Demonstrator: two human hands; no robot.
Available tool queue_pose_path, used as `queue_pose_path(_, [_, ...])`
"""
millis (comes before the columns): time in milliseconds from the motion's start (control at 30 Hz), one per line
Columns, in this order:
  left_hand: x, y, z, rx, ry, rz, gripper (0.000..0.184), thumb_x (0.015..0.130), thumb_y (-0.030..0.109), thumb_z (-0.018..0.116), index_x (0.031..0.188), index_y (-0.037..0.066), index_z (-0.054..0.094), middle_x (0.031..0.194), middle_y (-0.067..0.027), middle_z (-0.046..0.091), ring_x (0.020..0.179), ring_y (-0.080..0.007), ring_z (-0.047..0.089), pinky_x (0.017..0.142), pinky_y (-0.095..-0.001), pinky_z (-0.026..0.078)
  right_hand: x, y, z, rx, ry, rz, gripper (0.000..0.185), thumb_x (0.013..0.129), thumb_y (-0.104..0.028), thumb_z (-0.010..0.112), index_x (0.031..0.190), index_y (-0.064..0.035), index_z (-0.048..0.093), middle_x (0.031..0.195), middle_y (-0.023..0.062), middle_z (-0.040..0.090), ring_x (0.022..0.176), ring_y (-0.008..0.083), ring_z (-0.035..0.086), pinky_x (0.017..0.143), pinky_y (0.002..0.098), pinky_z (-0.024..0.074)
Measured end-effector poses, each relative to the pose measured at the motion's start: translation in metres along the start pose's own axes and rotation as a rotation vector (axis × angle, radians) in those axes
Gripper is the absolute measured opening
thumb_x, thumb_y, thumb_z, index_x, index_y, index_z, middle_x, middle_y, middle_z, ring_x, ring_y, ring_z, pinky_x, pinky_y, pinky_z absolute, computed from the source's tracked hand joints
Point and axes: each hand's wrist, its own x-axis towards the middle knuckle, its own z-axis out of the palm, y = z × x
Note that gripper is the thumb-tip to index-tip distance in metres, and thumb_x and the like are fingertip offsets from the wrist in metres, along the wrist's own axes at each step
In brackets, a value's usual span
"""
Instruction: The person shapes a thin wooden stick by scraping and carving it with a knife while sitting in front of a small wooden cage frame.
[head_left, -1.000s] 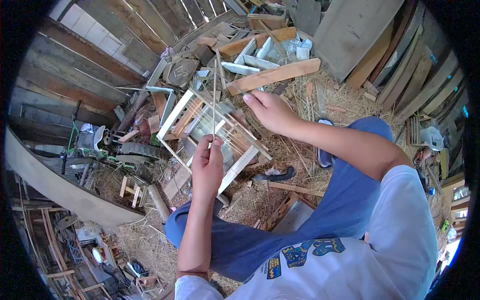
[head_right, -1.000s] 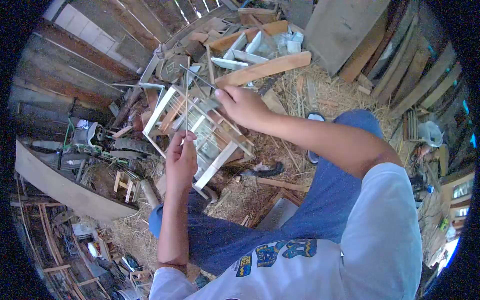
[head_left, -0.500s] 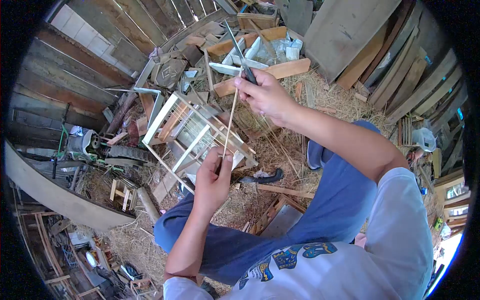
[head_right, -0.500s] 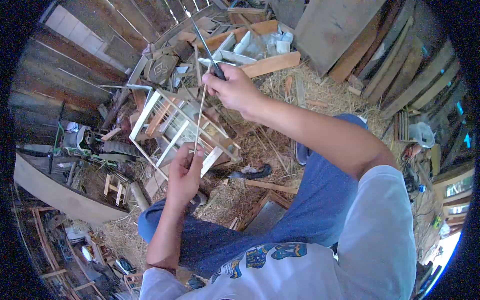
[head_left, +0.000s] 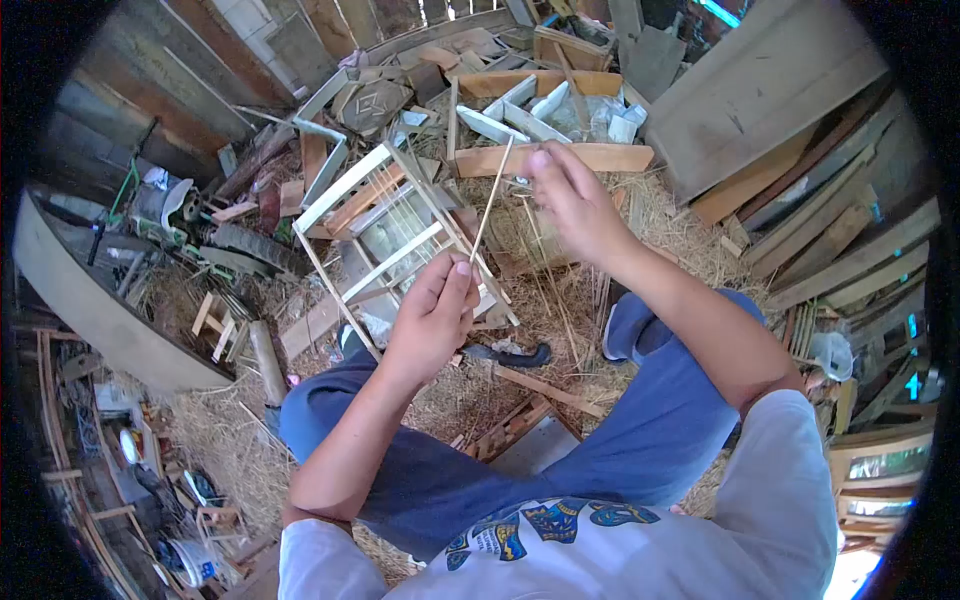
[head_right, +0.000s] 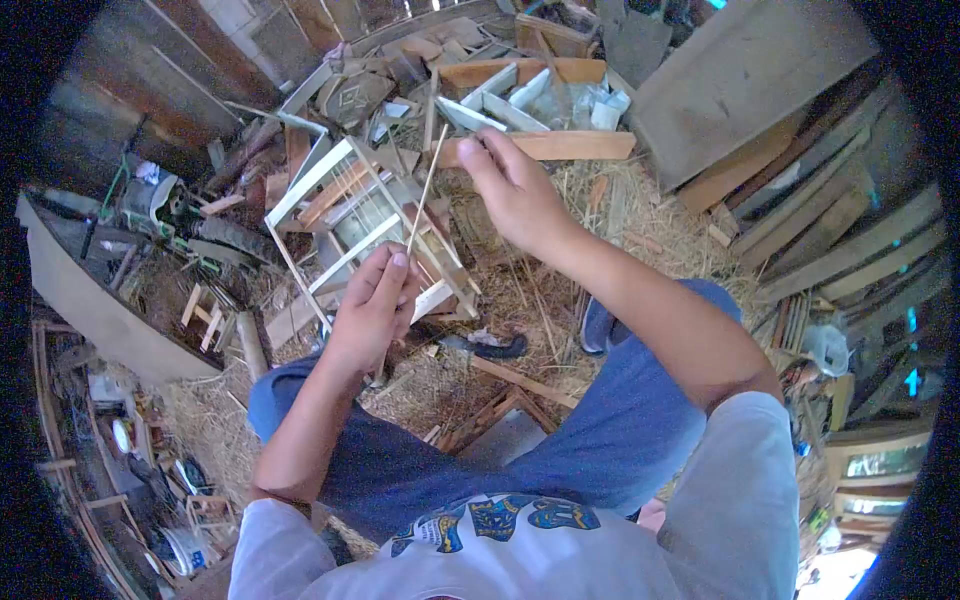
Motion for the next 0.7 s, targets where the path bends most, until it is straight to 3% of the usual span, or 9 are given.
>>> queue_pose_path(33, [0.0, 0.001, -0.001, -0.011, 0.009, 0.004, 0.024, 0.113, 0.028, 0.042, 0.1, 0.009, 0.052, 0.068, 0.0072, 0.037, 0.053, -0.002, 0.03, 0.045, -0.0216, 0.025, 0.001, 0.003, -0.003, -0.184, 0.045, -0.149, 0.03, 0.106, -0.034, 0.054, 0.103, -0.004, 0.06, 0.07, 0.0074, 0.061, 0.064, 0.0232, 0.059, 0.06, 0.0393, 0.0443])
queue_pose_path(67, [0.001, 0.002, -0.002, 0.004, -0.011, 0.014, 0.024, 0.113, 0.027, 0.042, 0.1, 0.009, 0.052, 0.068, 0.0068, 0.038, 0.053, -0.0025, 0.031, 0.046, -0.0219, 0.025, -0.001, 0.005, -0.008, -0.188, 0.032, -0.15, 0.03, 0.106, -0.034, 0.054, 0.103, -0.004, 0.06, 0.07, 0.0074, 0.061, 0.064, 0.0232, 0.059, 0.06, 0.0393, 0.0443])
queue_pose_path(133, [0.001, 0.002, -0.003, 0.01, -0.024, 0.027, 0.024, 0.113, 0.027, 0.041, 0.1, 0.009, 0.052, 0.069, 0.0064, 0.039, 0.054, -0.0029, 0.032, 0.046, -0.0223, 0.026, -0.01, -0.017, -0.009, -0.652, -0.14, -0.131, 0.031, 0.105, -0.035, 0.053, 0.105, -0.0058, 0.061, 0.075, 0.0158, 0.063, 0.072, 0.039, 0.064, 0.065, 0.0485, 0.0475])
queue_pose_path(233, [0.002, 0.0, -0.004, 0.017, 0.01, 0.01, 0.025, 0.113, 0.026, 0.041, 0.1, 0.008, 0.053, 0.069, 0.0057, 0.041, 0.055, -0.0036, 0.034, 0.048, -0.0224, 0.027, -0.013, -0.014, -0.006, -0.693, -0.229, -0.146, 0.028, 0.103, -0.036, 0.056, 0.103, -0.0091, 0.063, 0.081, 0.0182, 0.067, 0.078, 0.0426, 0.066, 0.065, 0.0516, 0.0493])
queue_pose_path(433, [0.004, -0.004, -0.009, 0.1, 0.086, 0.118, 0.027, 0.112, 0.022, 0.043, 0.099, 0.005, 0.058, 0.069, 0.0061, 0.041, 0.06, -0.0041, 0.035, 0.053, -0.0238, 0.031, -0.03, -0.012, 0.012, -0.847, -0.413, -0.246, 0.027, 0.101, -0.037, 0.057, 0.102, -0.0106, 0.062, 0.079, 0.0178, 0.068, 0.073, 0.0432, 0.066, 0.06, 0.0541, 0.0509])
queue_pose_path(467, [0.004, -0.006, -0.009, 0.163, 0.106, 0.164, 0.026, 0.111, 0.021, 0.043, 0.098, 0.004, 0.059, 0.069, 0.0059, 0.041, 0.06, -0.0044, 0.036, 0.054, -0.0244, 0.032, -0.03, -0.01, 0.014, -0.796, -0.376, -0.355, 0.026, 0.101, -0.037, 0.057, 0.101, -0.0109, 0.06, 0.075, 0.0168, 0.068, 0.068, 0.0421, 0.066, 0.057, 0.0537, 0.0506])
queue_pose_path(600, [0.002, -0.011, -0.009, 0.212, 0.166, 0.209, 0.026, 0.11, 0.018, 0.046, 0.094, 0.002, 0.059, 0.067, 0.0048, 0.043, 0.06, -0.0051, 0.039, 0.054, -0.0254, 0.035, -0.029, -0.006, 0.016, -0.868, -0.373, -0.407, 0.026, 0.1, -0.037, 0.058, 0.099, -0.0115, 0.058, 0.071, 0.015, 0.067, 0.064, 0.0396, 0.067, 0.054, 0.0523, 0.0505])
queue_pose_path(700, [-0.001, -0.012, -0.012, 0.36, 0.205, 0.277, 0.026, 0.109, 0.017, 0.048, 0.092, 0.001, 0.058, 0.064, 0.0008, 0.047, 0.058, -0.007, 0.043, 0.053, -0.0281, 0.037, -0.029, -0.008, 0.019, -0.899, -0.315, -0.451, 0.027, 0.098, -0.033, 0.062, 0.086, -0.01, 0.055, 0.066, 0.0115, 0.061, 0.06, 0.0368, 0.063, 0.052, 0.0478, 0.0468])
